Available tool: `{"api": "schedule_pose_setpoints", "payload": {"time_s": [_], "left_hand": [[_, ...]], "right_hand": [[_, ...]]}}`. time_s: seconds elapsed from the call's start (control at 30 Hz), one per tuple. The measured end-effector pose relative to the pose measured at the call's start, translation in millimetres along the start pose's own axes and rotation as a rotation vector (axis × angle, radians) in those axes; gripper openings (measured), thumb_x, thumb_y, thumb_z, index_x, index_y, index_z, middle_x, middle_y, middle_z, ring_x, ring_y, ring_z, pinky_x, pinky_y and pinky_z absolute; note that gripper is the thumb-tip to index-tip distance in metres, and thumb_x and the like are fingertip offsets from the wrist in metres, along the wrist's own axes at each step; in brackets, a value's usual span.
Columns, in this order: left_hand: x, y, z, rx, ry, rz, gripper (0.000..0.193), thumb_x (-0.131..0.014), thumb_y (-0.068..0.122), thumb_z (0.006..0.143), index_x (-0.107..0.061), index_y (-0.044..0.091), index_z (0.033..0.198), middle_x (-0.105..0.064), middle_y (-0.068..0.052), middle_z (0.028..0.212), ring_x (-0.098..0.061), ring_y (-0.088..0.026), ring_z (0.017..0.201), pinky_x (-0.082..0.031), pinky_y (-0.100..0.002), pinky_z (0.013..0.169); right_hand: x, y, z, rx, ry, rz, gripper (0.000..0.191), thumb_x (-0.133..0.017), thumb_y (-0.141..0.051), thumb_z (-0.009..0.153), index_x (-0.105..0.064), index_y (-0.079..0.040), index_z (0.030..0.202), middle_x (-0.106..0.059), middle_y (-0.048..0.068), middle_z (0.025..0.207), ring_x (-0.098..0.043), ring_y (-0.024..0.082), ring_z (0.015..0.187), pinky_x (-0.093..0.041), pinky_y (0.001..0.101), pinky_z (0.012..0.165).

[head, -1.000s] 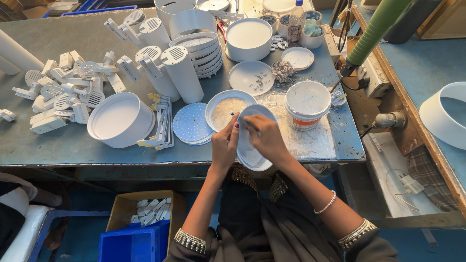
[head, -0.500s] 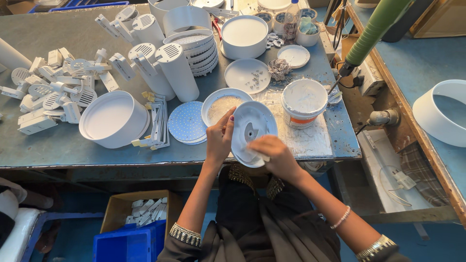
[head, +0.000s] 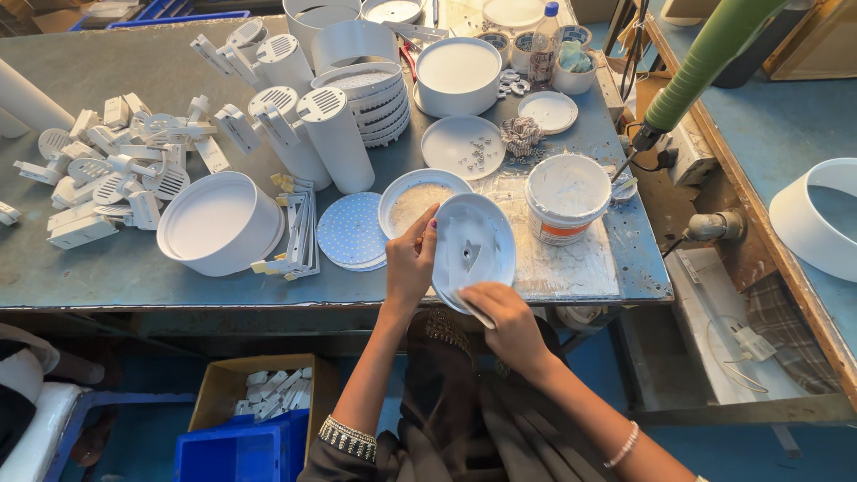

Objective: The person applies a white paste to the interior surface of white plastic lampshade components using a small metal spatula. They repeatedly dip the spatula into a container of paste, spread it inside the component, and place the finished piece on a stack.

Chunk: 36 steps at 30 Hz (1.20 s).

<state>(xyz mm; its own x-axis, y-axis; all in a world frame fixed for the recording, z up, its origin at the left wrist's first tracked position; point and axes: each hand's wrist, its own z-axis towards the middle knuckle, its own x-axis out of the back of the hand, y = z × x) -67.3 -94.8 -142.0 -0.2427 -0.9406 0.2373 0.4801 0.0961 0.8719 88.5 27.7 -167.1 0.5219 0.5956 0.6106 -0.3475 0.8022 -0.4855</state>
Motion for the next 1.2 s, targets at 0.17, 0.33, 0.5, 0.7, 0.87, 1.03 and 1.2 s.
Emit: {"api": "schedule_pose_setpoints", "payload": {"time_s": [0.17, 0.33, 0.5, 0.7, 0.87, 1.03, 1.2], "left_hand": [[-1, 4, -1, 0.012, 0.001, 0.013, 0.036, -0.056, 0.021, 0.105, -0.068, 0.011, 0.137, -0.043, 0.0, 0.052, -0.035, -0.004, 0.048, -0.03, -0.028, 0.044], [-5, 3, 2, -0.032, 0.007, 0.035, 0.034, -0.058, 0.02, 0.104, -0.068, 0.01, 0.135, -0.058, -0.003, 0.057, -0.043, -0.004, 0.046, -0.037, -0.027, 0.044], [-8, 0, 1, -0.014, 0.04, 0.056, 0.034, -0.058, 0.019, 0.103, -0.069, 0.009, 0.134, -0.065, -0.009, 0.059, -0.047, -0.006, 0.046, -0.041, -0.029, 0.044], [-8, 4, -3, -0.093, 0.066, 0.09, 0.032, -0.058, 0.018, 0.104, -0.068, 0.008, 0.133, -0.074, -0.012, 0.075, -0.054, -0.006, 0.048, -0.045, -0.028, 0.046], [-8, 10, -3, -0.063, 0.034, 0.105, 0.034, -0.057, 0.018, 0.103, -0.069, 0.008, 0.133, -0.071, -0.013, 0.065, -0.054, -0.008, 0.046, -0.044, -0.029, 0.046], [-7, 10, -4, -0.089, 0.079, 0.113, 0.033, -0.058, 0.016, 0.103, -0.068, 0.007, 0.134, -0.07, -0.013, 0.068, -0.054, -0.008, 0.046, -0.044, -0.029, 0.046], [-5, 13, -11, -0.064, 0.131, 0.14, 0.035, -0.058, 0.016, 0.103, -0.067, 0.008, 0.135, -0.065, -0.01, 0.059, -0.055, -0.009, 0.047, -0.045, -0.03, 0.048]], "right_hand": [[9, 30, 20, -0.044, 0.07, 0.022, 0.033, -0.064, 0.008, 0.083, -0.073, -0.004, 0.113, -0.075, 0.016, 0.11, -0.072, 0.033, 0.105, -0.054, 0.0407, 0.097], [5, 61, 68, -0.107, 0.138, 0.068, 0.033, -0.065, 0.008, 0.083, -0.073, -0.004, 0.113, -0.075, 0.016, 0.111, -0.073, 0.032, 0.102, -0.057, 0.0389, 0.093], [0, 31, 30, -0.062, 0.076, 0.007, 0.038, -0.064, 0.009, 0.078, -0.074, -0.004, 0.113, -0.076, 0.016, 0.109, -0.071, 0.034, 0.104, -0.054, 0.041, 0.093], [6, 27, -1, -0.14, 0.047, 0.075, 0.034, -0.064, 0.008, 0.08, -0.075, -0.004, 0.109, -0.077, 0.015, 0.108, -0.072, 0.031, 0.104, -0.054, 0.0383, 0.093], [6, 73, 49, -0.242, 0.147, 0.104, 0.031, -0.062, 0.008, 0.086, -0.073, -0.001, 0.114, -0.075, 0.017, 0.112, -0.073, 0.029, 0.105, -0.056, 0.0361, 0.093], [2, 60, 38, -0.214, 0.102, 0.098, 0.042, -0.057, 0.011, 0.077, -0.071, 0.0, 0.115, -0.074, 0.018, 0.114, -0.071, 0.033, 0.108, -0.055, 0.0384, 0.094], [5, 10, -3, -0.258, 0.048, 0.068, 0.045, -0.054, 0.012, 0.076, -0.069, 0.0, 0.117, -0.073, 0.019, 0.113, -0.07, 0.037, 0.108, -0.054, 0.0394, 0.096]]}}
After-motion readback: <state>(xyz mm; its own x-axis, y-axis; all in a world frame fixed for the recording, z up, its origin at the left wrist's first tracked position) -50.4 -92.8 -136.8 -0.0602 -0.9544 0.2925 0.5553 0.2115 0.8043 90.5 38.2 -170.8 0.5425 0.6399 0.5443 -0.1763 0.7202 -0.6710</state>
